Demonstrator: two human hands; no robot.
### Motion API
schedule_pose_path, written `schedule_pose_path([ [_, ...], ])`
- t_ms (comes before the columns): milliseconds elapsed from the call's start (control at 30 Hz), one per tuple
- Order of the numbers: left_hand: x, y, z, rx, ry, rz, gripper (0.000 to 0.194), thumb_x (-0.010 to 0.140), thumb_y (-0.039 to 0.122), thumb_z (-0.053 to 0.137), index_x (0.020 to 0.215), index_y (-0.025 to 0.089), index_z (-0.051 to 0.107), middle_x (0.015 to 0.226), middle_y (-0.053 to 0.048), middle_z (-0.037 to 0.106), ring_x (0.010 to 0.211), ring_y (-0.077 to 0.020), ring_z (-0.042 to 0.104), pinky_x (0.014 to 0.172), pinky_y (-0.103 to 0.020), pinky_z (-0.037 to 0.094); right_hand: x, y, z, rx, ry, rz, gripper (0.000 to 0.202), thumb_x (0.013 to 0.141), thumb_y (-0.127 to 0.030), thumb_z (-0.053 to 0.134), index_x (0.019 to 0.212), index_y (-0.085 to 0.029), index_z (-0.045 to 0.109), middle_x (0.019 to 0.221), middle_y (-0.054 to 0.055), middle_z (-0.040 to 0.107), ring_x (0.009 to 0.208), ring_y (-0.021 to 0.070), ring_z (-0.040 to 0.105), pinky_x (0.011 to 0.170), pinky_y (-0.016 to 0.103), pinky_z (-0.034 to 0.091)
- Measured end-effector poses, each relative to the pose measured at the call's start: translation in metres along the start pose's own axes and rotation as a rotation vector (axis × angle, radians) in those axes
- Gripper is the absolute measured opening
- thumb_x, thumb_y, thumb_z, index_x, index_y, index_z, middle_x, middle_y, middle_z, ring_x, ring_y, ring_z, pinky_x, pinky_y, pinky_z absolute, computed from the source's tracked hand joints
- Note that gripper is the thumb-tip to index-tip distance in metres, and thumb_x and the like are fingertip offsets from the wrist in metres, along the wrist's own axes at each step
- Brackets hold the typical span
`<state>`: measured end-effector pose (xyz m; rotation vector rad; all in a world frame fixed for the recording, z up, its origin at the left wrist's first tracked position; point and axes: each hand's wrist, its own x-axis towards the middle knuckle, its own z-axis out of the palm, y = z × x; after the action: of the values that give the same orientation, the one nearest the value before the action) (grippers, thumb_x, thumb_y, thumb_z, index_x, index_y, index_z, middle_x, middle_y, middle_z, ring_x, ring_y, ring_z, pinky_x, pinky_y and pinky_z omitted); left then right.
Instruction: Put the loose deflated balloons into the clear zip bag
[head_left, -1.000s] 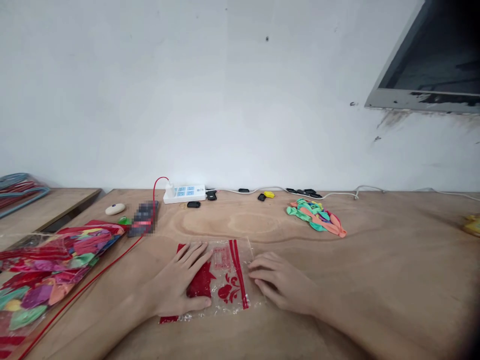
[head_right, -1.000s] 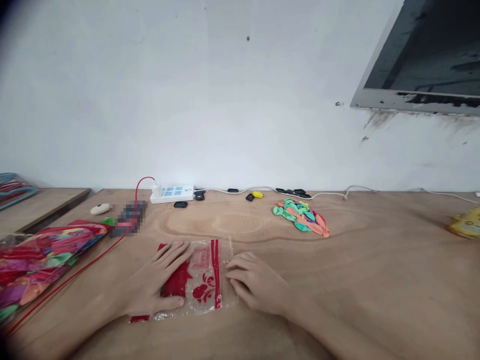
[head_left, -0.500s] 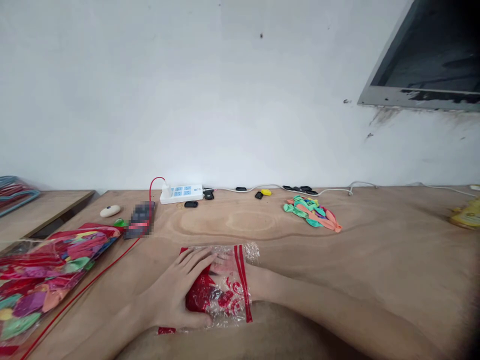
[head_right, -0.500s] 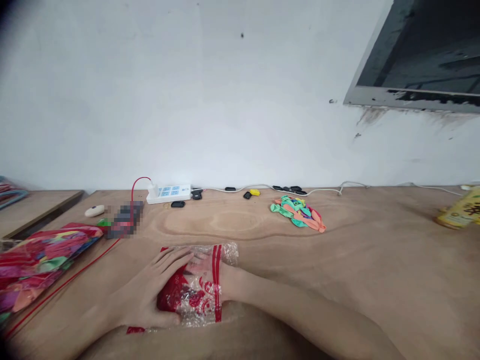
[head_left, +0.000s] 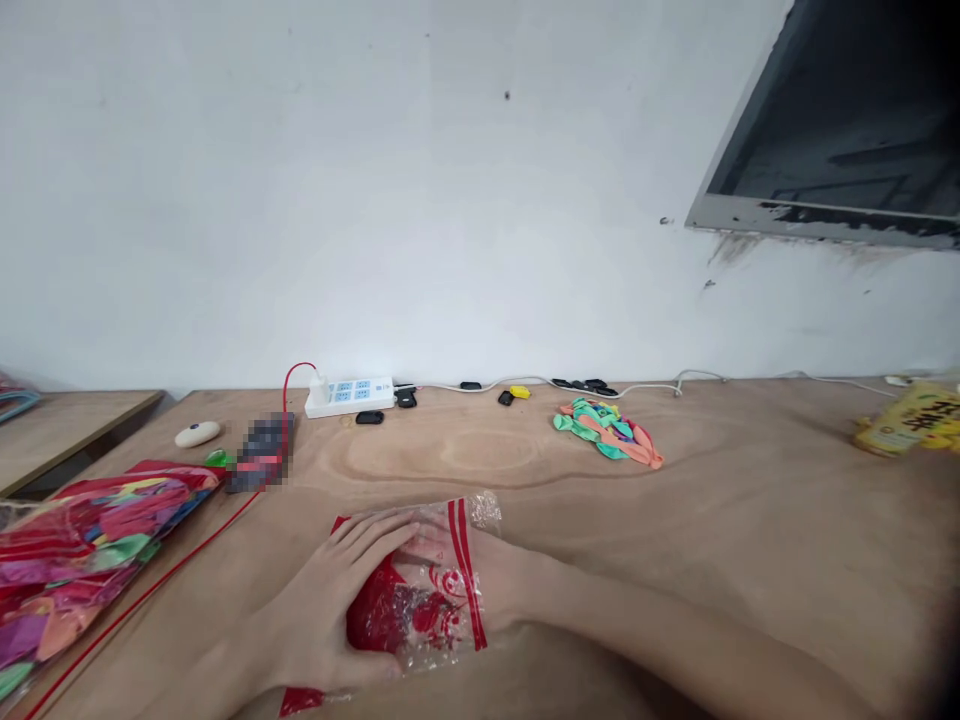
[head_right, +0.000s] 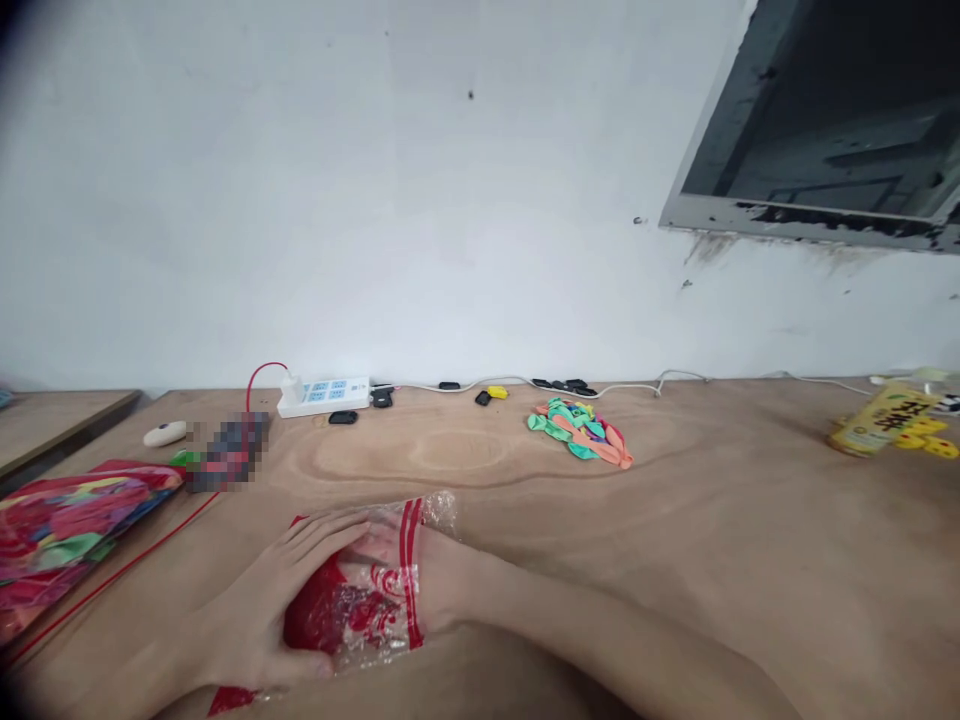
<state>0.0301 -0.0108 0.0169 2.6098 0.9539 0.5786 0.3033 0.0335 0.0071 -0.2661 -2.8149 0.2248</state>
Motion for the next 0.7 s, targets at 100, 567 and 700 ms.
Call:
schedule_pose_path([
  [100,-0.001,-0.004,0.004,0.013,0.016,-0.013,0.117,0.074,0.061,0.088,0.166,0.039,0.021,0.170,-0.009,0.038,0.150,-0.0410,0.045,0.124,-0.059,0.039,-0.018,-0.005,-0.021,0.060,-0.010,0.045,0.062,0.105,-0.042,0.056,0.162,-0.022,0.043,0.167,0.014,0.041,0.161,0.0298,0.026,0.135,0.050,0.019],
  [567,0.000,-0.003,0.006,0.088,0.114,0.005,0.096,0.083,0.054,0.081,0.162,0.037,0.030,0.158,-0.009,0.055,0.138,-0.0360,0.057,0.116,-0.053,0.047,-0.154,0.092,-0.051,-0.389,0.522,0.884,0.072,0.103,-0.051,0.055,0.166,-0.025,0.031,0.168,0.016,0.037,0.154,0.0353,0.038,0.126,0.059,0.033],
  [700,0.000,-0.002,0.006,0.073,0.117,0.008,0.099,0.081,0.053,0.082,0.163,0.037,0.029,0.158,-0.009,0.055,0.138,-0.0359,0.057,0.118,-0.054,0.046,-0.213,0.160,-0.080,-0.395,0.685,1.635,0.092,0.095,-0.073,0.054,0.166,-0.018,0.033,0.166,0.025,0.034,0.152,0.0460,0.037,0.122,0.063,0.031],
])
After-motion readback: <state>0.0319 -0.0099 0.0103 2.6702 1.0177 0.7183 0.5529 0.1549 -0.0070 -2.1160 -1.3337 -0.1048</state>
